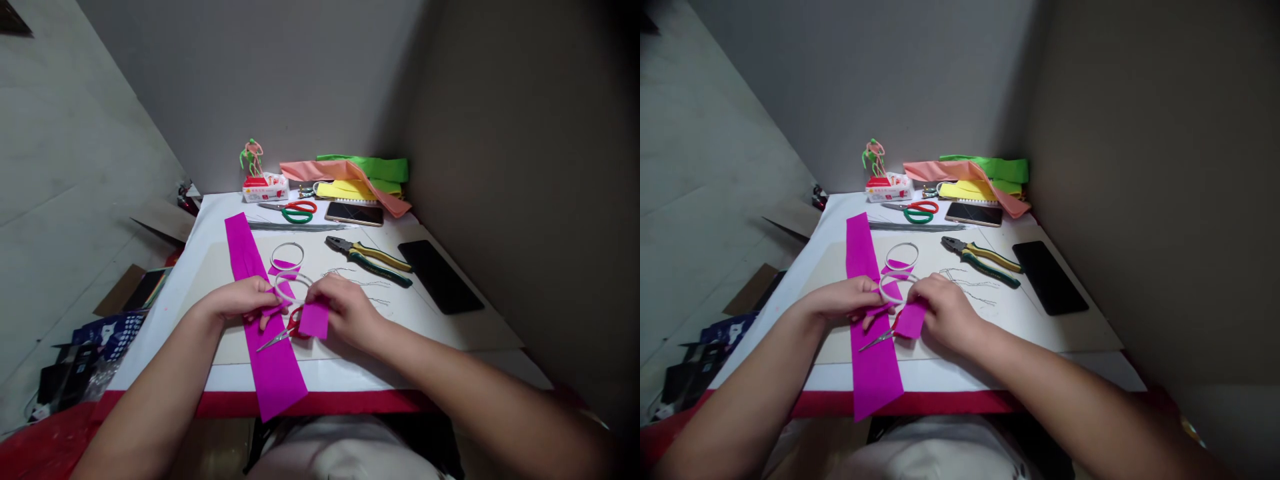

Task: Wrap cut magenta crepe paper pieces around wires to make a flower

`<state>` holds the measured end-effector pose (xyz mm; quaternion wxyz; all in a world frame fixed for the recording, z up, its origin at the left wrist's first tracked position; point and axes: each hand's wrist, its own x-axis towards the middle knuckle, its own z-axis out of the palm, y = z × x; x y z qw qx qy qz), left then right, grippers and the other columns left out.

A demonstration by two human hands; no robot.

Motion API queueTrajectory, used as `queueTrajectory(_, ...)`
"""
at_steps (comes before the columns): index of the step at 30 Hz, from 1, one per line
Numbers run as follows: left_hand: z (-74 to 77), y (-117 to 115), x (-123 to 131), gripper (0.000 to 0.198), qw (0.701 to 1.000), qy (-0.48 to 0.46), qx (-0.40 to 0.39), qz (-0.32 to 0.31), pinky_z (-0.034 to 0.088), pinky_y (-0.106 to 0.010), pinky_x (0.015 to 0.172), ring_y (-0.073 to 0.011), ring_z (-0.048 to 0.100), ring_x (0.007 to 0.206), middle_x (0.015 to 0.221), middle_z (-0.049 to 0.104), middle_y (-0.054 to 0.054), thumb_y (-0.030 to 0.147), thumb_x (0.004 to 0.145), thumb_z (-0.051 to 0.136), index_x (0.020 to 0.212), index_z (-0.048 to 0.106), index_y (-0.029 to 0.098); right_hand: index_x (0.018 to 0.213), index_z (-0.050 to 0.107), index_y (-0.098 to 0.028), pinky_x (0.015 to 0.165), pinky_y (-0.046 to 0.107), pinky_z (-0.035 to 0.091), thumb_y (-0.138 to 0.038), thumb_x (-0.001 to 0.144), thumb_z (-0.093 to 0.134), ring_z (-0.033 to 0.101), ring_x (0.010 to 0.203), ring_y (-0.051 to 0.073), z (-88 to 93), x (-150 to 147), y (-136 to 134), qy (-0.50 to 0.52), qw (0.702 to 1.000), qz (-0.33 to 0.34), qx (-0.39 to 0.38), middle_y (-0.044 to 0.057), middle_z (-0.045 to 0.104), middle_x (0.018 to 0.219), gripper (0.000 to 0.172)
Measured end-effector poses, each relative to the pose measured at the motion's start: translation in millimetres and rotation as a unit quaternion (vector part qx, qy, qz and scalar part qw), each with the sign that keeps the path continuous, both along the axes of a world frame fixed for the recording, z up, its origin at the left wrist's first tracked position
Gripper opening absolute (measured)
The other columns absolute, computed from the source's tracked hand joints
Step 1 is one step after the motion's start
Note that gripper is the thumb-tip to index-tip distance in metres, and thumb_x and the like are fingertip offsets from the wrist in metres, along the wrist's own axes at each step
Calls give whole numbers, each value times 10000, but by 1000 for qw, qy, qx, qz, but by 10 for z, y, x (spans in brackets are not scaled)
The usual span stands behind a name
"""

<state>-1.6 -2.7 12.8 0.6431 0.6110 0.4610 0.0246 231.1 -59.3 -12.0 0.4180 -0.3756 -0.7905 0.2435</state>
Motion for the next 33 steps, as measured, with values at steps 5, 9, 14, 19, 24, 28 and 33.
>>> queueTrajectory(5, 19, 7, -14, 343, 999, -17, -23, -16, 420, -210, 464, -111, 551, 410, 445, 606, -9, 395, 765, 698, 542, 597, 155, 832, 633, -164, 711, 258, 409, -27, 792, 540, 538, 777, 175, -115, -81, -50, -104, 994, 40, -7, 46, 649, 769, 170)
queueTrajectory(9, 40, 14, -21, 344, 1000, -17, -14, -8, 424, -215, 472, -103, 518, 392, 429, 603, -17, 361, 770, 693, 512, 606, 151, 850, 624, -165, 728, 265, 401, -10, 781, 530, 529, 807, 184, -155, -85, -37, -149, 988, 33, -4, 52, 647, 794, 193)
queueTrajectory(14, 34, 15, -3, 312, 996, -13, 32, 79, 389, -212, 451, -96, 459, 353, 385, 545, 44, 279, 759, 685, 1036, 719, 138, 869, 626, -160, 733, 269, 396, -4, 775, 521, 522, 815, 190, -161, -80, -30, -160, 987, 19, 12, 59, 646, 817, 211)
queueTrajectory(19, 111, -13, 36, 648, 993, -21, 47, 103, 315, -194, 404, -90, 414, 334, 370, 493, 75, 213, 777, 654, 1398, 486, 140, 885, 630, -155, 738, 268, 397, -20, 790, 532, 525, 821, 189, -157, -80, -27, -154, 988, 13, 13, 59, 653, 827, 192)
queueTrajectory(24, 131, -29, 42, 744, 991, -56, 47, 112, 305, -179, 408, -89, 447, 370, 402, 521, 68, 228, 804, 647, 1479, 342, 155, 879, 620, -157, 721, 272, 383, -17, 778, 533, 500, 801, 188, -172, -83, -30, -160, 987, 2, 24, 54, 642, 811, 193)
queueTrajectory(28, 93, -24, 37, 845, 987, -52, 41, 149, 239, -177, 378, -78, 436, 370, 503, 623, 20, 218, 813, 628, 1523, 177, 136, 850, 611, -160, 706, 273, 374, -31, 805, 528, 485, 787, 184, -172, -86, -35, -148, 988, -2, 32, 55, 637, 800, 159)
queueTrajectory(33, 87, -26, 55, 919, 984, -31, 61, 165, 245, -185, 374, -87, 472, 387, 609, 677, -19, 171, 787, 619, 1528, 78, 120, 810, 585, -168, 689, 278, 376, -83, 820, 562, 480, 746, 178, -122, -83, -20, -70, 996, -18, 50, 52, 636, 764, 89)
